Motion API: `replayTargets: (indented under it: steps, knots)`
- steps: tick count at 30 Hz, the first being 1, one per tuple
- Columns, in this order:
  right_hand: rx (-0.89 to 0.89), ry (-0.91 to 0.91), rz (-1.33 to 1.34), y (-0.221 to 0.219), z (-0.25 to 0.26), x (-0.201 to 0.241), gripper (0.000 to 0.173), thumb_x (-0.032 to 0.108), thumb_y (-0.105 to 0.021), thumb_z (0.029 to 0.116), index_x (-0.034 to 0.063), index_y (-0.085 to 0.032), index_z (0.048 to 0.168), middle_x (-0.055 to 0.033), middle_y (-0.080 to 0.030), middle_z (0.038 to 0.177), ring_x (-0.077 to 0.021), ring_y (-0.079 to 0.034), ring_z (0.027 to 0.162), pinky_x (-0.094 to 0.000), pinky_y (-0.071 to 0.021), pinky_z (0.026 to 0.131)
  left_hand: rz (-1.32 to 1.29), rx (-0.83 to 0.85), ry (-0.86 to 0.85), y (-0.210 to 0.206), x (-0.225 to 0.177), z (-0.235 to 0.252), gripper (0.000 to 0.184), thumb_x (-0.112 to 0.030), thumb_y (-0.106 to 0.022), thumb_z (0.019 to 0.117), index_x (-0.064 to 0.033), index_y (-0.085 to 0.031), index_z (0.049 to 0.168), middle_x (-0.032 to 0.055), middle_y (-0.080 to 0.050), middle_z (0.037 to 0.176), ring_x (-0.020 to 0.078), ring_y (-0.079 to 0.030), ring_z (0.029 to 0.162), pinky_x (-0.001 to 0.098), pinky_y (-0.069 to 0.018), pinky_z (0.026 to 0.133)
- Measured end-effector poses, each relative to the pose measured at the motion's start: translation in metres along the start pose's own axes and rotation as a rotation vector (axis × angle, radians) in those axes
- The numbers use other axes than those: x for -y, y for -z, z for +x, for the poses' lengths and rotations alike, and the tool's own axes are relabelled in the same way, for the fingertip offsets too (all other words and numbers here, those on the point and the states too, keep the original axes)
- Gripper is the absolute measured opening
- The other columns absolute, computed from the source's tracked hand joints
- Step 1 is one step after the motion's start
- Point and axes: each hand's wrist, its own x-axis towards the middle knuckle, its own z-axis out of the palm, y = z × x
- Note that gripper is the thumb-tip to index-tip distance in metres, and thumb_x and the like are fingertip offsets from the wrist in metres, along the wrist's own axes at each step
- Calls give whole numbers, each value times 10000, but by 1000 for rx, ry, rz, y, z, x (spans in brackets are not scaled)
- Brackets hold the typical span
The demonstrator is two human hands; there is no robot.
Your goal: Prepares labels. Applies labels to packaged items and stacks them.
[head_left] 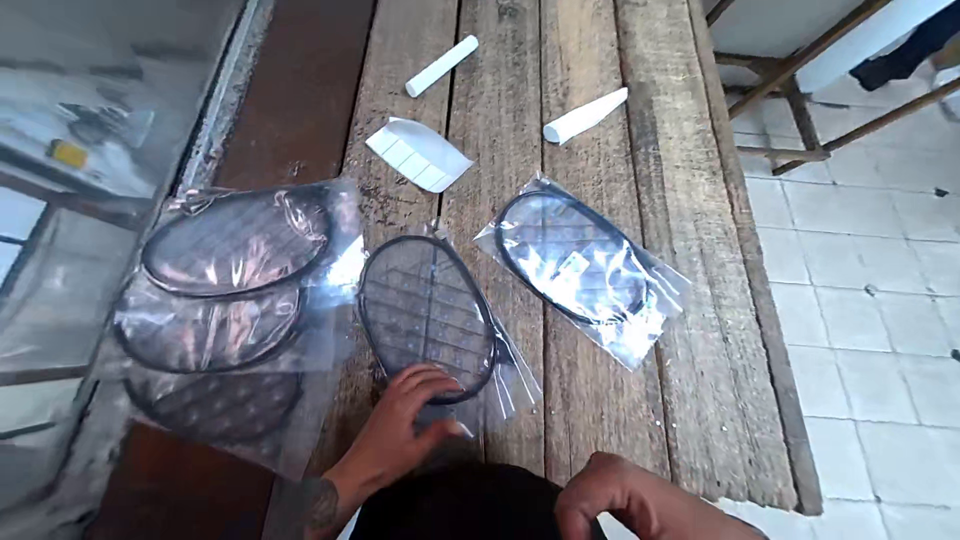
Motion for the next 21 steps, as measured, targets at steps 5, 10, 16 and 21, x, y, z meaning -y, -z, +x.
replayTargets:
  steps: [5, 10, 16, 21]
  knots:
    - [-538, 105, -263, 13, -15, 30, 122, 310, -718, 956, 190, -738, 957, 83, -714, 804, 16, -664, 680, -173, -584, 628, 274, -177, -55, -45, 3, 0, 183, -231, -722, 908, -89, -747, 1021, 143, -709, 1091, 381, -658, 1099, 593, -511, 967]
    - [-781, -358, -568, 10, 3, -56, 278, 299, -677, 975, 24, -718, 985, -45, -717, 764, -147, -704, 636, -370, -627, 628, -137, -473, 286, -46, -21, 5, 149, -287, -858, 792, -151, -816, 835, -4, -715, 858, 194, -641, 948, 457, -488, 907]
    - [-1069, -352, -754, -16, 69, -126, 244, 152, -639, 958, -70, -706, 1037, -185, -728, 841, -337, -729, 793, -540, -582, 765, -619, -272, 483, -49, -54, 20, 120, -209, -843, 811, -108, -803, 863, -29, -724, 862, 63, -662, 878, 260, -541, 837]
    - [-504, -635, -893, 5, 105, -102, 476, 203, -566, 1024, 33, -517, 1466, -260, -708, 1108, -443, -685, 1052, -610, -517, 932, -703, -238, 440, -49, -51, 19, 147, -200, -874, 773, -106, -801, 859, -45, -709, 855, 30, -651, 854, 207, -545, 801]
